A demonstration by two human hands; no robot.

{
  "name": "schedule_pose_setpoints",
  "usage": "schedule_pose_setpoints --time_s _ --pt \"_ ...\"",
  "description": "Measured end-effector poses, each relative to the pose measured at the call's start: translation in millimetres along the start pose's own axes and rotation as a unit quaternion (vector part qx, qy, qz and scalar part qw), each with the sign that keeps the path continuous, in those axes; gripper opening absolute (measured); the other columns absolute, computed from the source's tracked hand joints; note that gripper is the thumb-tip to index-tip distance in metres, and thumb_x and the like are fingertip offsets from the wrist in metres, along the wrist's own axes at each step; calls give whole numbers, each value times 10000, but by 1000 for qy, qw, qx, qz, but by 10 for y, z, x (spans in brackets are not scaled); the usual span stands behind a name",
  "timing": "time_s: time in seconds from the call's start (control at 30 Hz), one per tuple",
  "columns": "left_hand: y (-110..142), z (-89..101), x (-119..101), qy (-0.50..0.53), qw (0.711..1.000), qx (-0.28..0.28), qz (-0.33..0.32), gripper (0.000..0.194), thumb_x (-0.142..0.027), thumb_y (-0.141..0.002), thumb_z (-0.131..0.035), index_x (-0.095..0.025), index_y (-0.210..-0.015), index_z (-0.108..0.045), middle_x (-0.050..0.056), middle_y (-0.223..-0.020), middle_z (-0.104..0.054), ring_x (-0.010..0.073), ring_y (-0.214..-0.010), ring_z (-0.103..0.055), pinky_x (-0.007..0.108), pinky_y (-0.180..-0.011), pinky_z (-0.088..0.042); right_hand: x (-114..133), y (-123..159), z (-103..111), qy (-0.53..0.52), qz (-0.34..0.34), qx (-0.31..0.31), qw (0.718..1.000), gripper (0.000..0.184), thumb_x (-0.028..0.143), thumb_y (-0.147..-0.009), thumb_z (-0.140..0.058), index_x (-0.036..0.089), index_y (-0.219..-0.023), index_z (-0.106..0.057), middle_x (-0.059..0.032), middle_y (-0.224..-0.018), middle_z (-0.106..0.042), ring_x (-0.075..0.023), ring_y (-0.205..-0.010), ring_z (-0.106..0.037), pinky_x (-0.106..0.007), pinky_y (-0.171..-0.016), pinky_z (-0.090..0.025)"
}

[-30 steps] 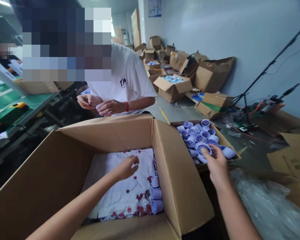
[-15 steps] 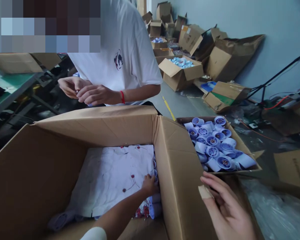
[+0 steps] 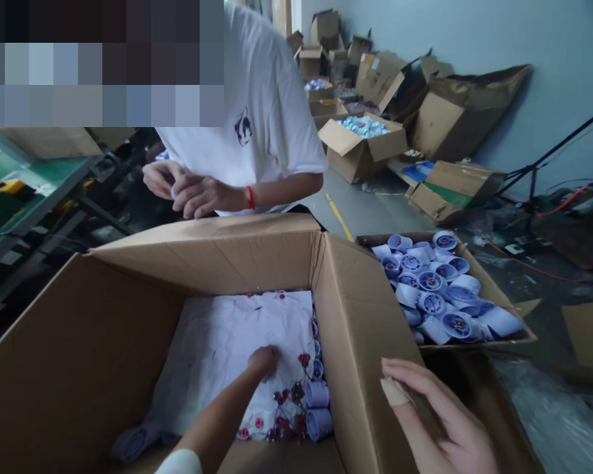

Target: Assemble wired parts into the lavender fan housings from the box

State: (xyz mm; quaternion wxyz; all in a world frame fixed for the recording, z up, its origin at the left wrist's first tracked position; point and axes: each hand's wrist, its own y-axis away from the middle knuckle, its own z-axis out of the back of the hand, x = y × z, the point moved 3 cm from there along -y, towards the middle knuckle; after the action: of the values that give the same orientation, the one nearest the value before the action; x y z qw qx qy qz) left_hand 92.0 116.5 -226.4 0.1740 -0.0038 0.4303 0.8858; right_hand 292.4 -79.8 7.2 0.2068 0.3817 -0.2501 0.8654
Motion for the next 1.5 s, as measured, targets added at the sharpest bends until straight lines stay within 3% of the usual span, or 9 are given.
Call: schedule_pose_setpoints --time_s 0.23,0.37,0.43,0.6,0.83,1.0,1.1,1.17,1.5 --pt "446 551 -223 -6 989 -32 -147 163 -306 -844 -602 -194 -955 -642 25 -897 -675 187 -856 -631 331 -782 -495 105 82 -123 -46 24 43 998 202 256 -842 -538 237 -938 -713 -77 -951 -741 -211 -855 -710 -246 -737 -580" --pt "1205 936 -332 17 954 -76 -291 246 -432 -759 -667 -260 -934 -650 -6 -917 -675 169 -855 -607 254 -777 -452 308 91 -359 -104 6 88 991 191 294 -850 -550 236 -911 -722 -76 -848 -739 -199 -759 -702 -222 -659 -564" --pt "1677 1044 -430 -19 905 -188 -381 259 -441 -778 -637 -227 -924 -643 37 -880 -668 200 -817 -597 286 -712 -448 404 132 -526 -145 -6 120 982 193 327 -833 -579 238 -924 -724 -65 -789 -729 -189 -693 -688 -212 -602 -549" --pt "2459 964 -562 -71 808 -457 -366 71 -203 -750 -627 -199 -811 -592 44 -811 -640 202 -724 -562 321 -656 -444 440 281 -867 -244 -87 163 952 326 467 -781 -628 215 -968 -717 -83 -833 -728 -217 -744 -679 -257 -658 -555" --pt "2755 785 -617 -60 732 -588 -340 130 -126 -719 -600 -183 -834 -579 53 -820 -632 210 -709 -552 341 -627 -472 430 277 -855 -336 -136 286 887 418 496 -701 -717 202 -998 -732 -105 -1000 -728 -264 -926 -668 -375 -868 -522" --pt "2851 788 -614 -3 764 -560 -321 235 -216 -764 -647 -199 -995 -613 49 -829 -640 206 -706 -575 320 -605 -482 488 286 -711 -459 -182 293 819 382 484 -631 -788 238 -921 -750 -70 -900 -745 -229 -905 -671 -342 -835 -528" --pt "2874 786 -550 10 789 -529 -312 61 -281 -813 -622 -240 -814 -666 35 -762 -616 189 -681 -577 290 -579 -463 476 322 -666 -506 -214 273 790 382 483 -581 -819 221 -850 -751 -58 -783 -732 -172 -686 -653 -278 -642 -537" --pt "2886 776 -494 9 795 -519 -314 160 -267 -834 -594 -243 -692 -664 31 -738 -602 178 -678 -575 277 -577 -452 465 341 -647 -527 -240 260 772 379 456 -566 -838 217 -843 -739 -52 -766 -721 -149 -627 -627 -247 -562 -507" --pt "3035 761 -285 -2 830 -452 -326 194 -277 -815 -629 -243 -632 -682 19 -740 -600 146 -647 -551 252 -588 -404 388 308 -518 -592 -313 267 693 377 256 -535 -888 213 -853 -691 44 -652 -627 -38 -531 -557 -116 -517 -453"
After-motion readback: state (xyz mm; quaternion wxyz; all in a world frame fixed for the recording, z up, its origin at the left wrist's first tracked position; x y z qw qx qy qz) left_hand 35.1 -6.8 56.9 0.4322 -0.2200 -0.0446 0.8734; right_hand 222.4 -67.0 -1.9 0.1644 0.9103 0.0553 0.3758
